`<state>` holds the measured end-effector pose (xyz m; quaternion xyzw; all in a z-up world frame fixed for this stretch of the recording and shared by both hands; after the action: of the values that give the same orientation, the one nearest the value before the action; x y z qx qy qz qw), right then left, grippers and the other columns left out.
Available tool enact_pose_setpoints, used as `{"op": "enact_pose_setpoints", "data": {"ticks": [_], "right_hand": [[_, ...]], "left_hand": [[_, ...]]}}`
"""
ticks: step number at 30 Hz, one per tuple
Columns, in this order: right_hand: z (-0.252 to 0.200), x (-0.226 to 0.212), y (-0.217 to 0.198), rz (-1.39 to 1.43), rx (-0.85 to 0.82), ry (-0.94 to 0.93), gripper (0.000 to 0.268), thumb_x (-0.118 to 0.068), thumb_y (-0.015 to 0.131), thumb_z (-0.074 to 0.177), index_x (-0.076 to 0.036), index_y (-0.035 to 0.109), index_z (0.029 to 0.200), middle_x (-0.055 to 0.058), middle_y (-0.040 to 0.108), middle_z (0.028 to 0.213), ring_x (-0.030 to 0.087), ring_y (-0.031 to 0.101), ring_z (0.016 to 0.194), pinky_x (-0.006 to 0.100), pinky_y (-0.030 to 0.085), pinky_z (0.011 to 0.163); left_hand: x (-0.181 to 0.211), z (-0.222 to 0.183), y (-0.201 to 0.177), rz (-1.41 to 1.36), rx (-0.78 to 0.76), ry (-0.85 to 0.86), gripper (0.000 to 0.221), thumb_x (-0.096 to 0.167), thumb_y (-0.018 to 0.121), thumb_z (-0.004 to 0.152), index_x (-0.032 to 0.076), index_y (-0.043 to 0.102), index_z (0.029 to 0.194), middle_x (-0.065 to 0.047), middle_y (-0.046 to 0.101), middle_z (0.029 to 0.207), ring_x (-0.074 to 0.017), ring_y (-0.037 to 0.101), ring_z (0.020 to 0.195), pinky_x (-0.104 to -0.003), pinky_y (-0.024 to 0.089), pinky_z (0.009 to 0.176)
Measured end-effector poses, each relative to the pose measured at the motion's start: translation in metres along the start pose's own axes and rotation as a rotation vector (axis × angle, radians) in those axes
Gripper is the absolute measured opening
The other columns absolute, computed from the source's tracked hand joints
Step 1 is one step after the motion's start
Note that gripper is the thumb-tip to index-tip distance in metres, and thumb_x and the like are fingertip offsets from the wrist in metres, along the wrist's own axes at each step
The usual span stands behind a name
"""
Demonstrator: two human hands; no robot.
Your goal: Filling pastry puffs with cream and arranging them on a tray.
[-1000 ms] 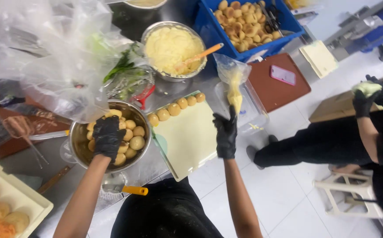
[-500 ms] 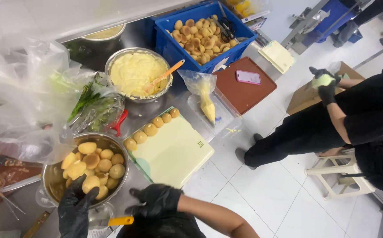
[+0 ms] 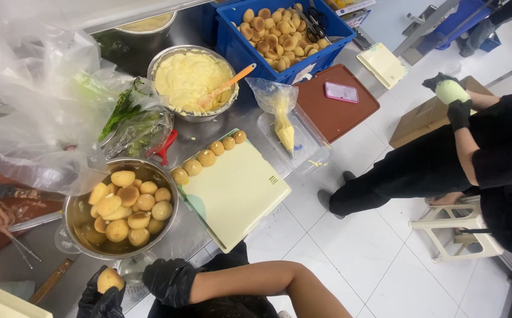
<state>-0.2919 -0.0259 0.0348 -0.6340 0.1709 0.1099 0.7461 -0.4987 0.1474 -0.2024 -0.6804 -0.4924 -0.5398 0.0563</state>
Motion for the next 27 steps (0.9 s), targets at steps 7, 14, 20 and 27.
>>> {"op": "enact_pose_setpoints", "data": {"ticks": [7,14,20,27], "right_hand": [[0.004,0.011,-0.013,0.15,-0.13,-0.025,0.031,-0.022,0.066,0.073,0.002,0.066,0.092,0.019,0.068,0.083,0.038,0.068,0.081,0.047,0.054,0.062],[-0.019,0.02,-0.032,0.254,-0.213,0.147,0.037,-0.019,0.059,0.091,0.002,0.062,0.121,0.022,0.068,0.094,0.039,0.07,0.086,0.048,0.057,0.071],[-0.036,0.023,-0.047,0.305,-0.192,0.17,0.045,-0.021,0.056,0.095,-0.001,0.061,0.135,0.022,0.067,0.092,0.04,0.068,0.089,0.048,0.055,0.076],[-0.049,0.019,-0.073,0.472,-0.235,0.327,0.051,-0.028,0.054,0.099,-0.008,0.057,0.146,0.024,0.066,0.101,0.039,0.067,0.094,0.046,0.054,0.085]], "left_hand": [[-0.02,0.062,-0.024,-0.07,-0.035,-0.049,0.061,-0.01,0.059,0.088,0.005,0.055,0.147,-0.019,0.063,0.135,-0.0302,0.063,0.12,-0.047,0.056,0.097],[0.038,-0.012,0.043,-0.168,0.01,0.034,0.051,-0.003,0.06,0.096,0.0,0.052,0.147,-0.018,0.061,0.138,-0.0366,0.06,0.126,-0.047,0.056,0.095],[0.01,0.022,-0.002,-0.184,-0.059,0.098,0.067,-0.003,0.06,0.092,0.003,0.05,0.157,-0.023,0.062,0.138,-0.0352,0.062,0.124,-0.05,0.056,0.097],[0.038,-0.031,0.042,-0.121,0.056,0.102,0.069,-0.015,0.056,0.09,0.006,0.052,0.155,-0.018,0.057,0.146,-0.0298,0.057,0.133,-0.043,0.049,0.105]]}}
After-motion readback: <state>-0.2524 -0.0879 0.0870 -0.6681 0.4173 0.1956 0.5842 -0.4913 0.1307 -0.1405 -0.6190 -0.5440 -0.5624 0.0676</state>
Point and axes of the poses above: each hand's wrist, its own z-axis towards the middle knuckle, its own y-axis out of the palm, x = y × z, the point moved 4 cm from there along z, towards the middle knuckle
